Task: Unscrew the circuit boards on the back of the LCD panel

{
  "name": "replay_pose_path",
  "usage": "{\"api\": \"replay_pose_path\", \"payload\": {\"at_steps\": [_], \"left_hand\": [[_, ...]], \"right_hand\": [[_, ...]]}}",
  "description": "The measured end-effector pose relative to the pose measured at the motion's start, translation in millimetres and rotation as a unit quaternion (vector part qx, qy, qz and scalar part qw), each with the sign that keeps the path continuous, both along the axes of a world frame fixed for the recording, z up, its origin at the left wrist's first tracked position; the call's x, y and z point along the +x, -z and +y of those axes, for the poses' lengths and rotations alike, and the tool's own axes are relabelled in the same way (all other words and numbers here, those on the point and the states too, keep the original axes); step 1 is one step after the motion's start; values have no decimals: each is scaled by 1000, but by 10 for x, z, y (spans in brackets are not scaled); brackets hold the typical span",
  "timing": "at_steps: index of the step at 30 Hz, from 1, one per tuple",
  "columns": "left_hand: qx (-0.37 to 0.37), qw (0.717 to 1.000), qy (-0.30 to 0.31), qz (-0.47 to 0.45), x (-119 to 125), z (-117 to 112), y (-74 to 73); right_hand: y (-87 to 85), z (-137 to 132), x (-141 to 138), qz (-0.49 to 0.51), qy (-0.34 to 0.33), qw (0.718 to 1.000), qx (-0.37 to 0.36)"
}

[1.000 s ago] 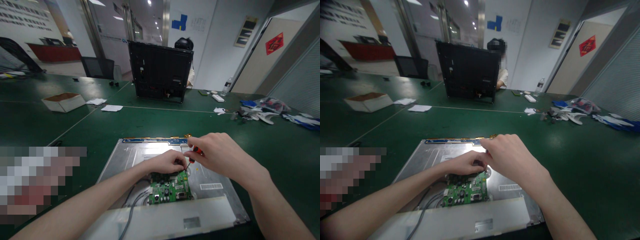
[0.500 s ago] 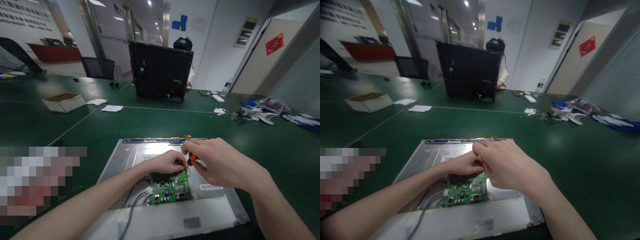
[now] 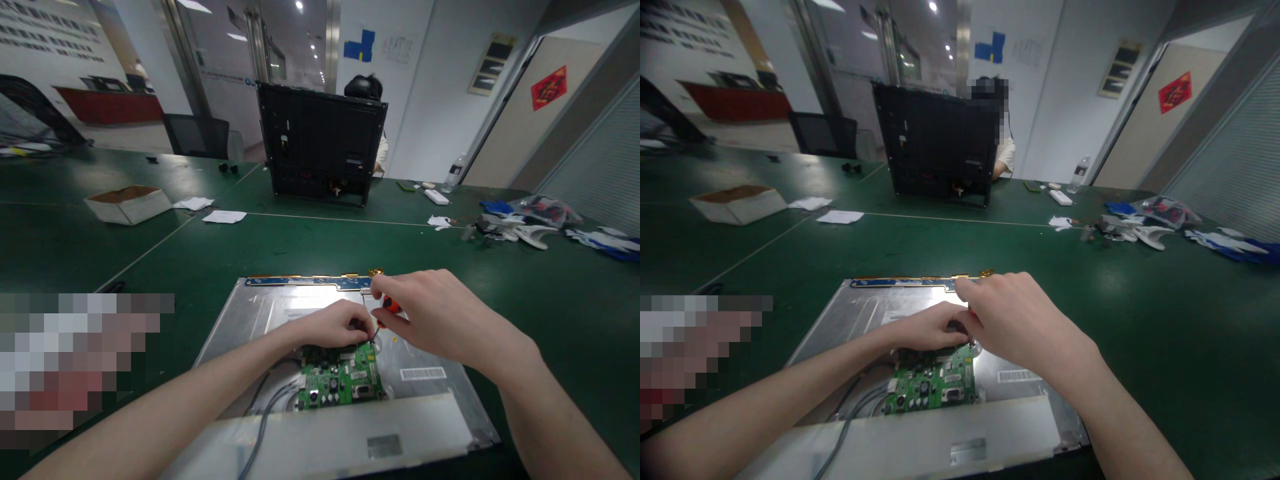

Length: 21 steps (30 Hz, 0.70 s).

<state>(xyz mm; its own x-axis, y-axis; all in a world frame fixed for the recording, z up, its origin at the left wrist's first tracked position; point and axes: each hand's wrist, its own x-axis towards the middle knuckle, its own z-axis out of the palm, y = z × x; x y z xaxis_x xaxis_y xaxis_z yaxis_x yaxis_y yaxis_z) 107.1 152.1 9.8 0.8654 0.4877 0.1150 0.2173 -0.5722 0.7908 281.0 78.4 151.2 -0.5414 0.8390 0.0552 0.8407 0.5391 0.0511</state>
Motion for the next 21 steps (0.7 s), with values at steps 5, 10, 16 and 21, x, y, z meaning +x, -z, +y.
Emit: {"api": "replay_pose_path", "payload": {"at_steps": [5, 10, 16, 21], "left_hand": [[4, 1000, -5, 0, 2, -8, 1], [8, 1000, -4, 5, 3, 14, 36], [19, 1000, 12, 14, 10, 48, 62], [4, 1000, 20, -2, 10, 22, 5]], "right_hand": [[-20, -29, 7, 28, -24, 998, -42], [-42, -71, 21, 51, -63, 995, -66], [-46, -55, -10, 36, -33, 997, -54], [-8, 2, 4, -1, 15, 1000, 16]]}}
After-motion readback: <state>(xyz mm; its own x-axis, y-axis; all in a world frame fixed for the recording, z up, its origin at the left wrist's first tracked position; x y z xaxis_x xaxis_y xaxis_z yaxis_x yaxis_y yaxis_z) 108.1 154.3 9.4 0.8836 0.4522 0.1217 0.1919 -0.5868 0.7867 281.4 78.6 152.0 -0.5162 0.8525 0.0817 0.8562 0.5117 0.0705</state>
